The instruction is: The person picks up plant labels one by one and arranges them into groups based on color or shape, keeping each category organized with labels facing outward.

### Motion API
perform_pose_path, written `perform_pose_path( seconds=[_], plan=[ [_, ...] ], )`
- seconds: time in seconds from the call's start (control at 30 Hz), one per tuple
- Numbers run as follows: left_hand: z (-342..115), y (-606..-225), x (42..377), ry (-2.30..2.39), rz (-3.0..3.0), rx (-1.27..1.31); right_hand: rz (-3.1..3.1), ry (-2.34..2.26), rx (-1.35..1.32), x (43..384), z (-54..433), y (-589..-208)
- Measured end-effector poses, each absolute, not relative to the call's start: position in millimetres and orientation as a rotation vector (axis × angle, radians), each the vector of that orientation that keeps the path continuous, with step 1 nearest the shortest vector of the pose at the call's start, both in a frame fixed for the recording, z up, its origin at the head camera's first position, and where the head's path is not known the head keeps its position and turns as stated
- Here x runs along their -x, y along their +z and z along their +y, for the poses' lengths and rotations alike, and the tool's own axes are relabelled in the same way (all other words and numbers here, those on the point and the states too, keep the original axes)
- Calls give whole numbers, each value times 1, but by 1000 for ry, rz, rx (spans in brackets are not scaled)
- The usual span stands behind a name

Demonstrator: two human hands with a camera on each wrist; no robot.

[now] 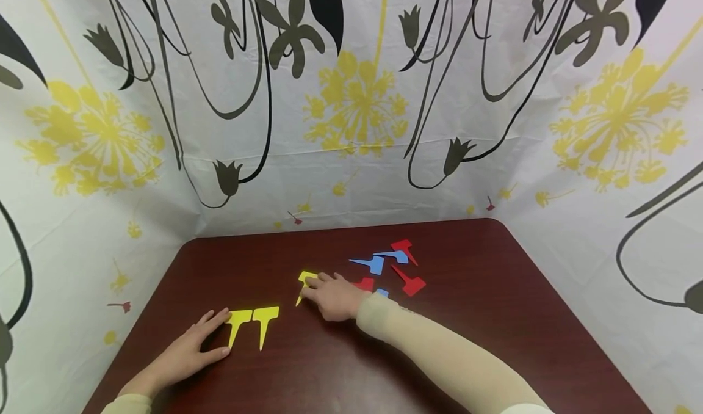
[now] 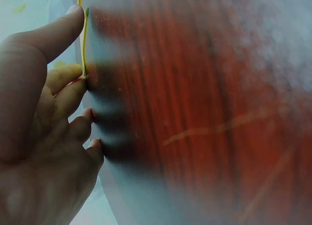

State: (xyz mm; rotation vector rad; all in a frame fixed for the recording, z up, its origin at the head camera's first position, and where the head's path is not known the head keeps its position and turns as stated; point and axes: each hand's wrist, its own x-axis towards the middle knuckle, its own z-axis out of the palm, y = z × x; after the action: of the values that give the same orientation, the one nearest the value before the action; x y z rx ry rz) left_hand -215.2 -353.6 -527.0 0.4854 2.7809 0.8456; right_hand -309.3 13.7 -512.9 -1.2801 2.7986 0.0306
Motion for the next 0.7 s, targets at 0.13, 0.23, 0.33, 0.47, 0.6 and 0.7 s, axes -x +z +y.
perform_pose_path(
  seconds=[0.13,0.23,0.33,0.47,0.6,0.7],
  plan=[
    [-354,-527,215,836,2775,-465,2789,7,1304,307,13,-517],
    [-353,-526,215,843,2776,-466,2774,19,1337,305,13,-518],
    [-353,-526,215,849,2780,-464,2749,17,1370,303,14,-517],
    [-352,-526,215,858,2777,-459,2718,18,1403,298,16,-514],
    [-352,-527,216,865,2772,-454,2699,29,1445,293,18,-511],
    [-353,-528,216,866,2773,-458,2692,35,1484,290,20,-511]
  ],
)
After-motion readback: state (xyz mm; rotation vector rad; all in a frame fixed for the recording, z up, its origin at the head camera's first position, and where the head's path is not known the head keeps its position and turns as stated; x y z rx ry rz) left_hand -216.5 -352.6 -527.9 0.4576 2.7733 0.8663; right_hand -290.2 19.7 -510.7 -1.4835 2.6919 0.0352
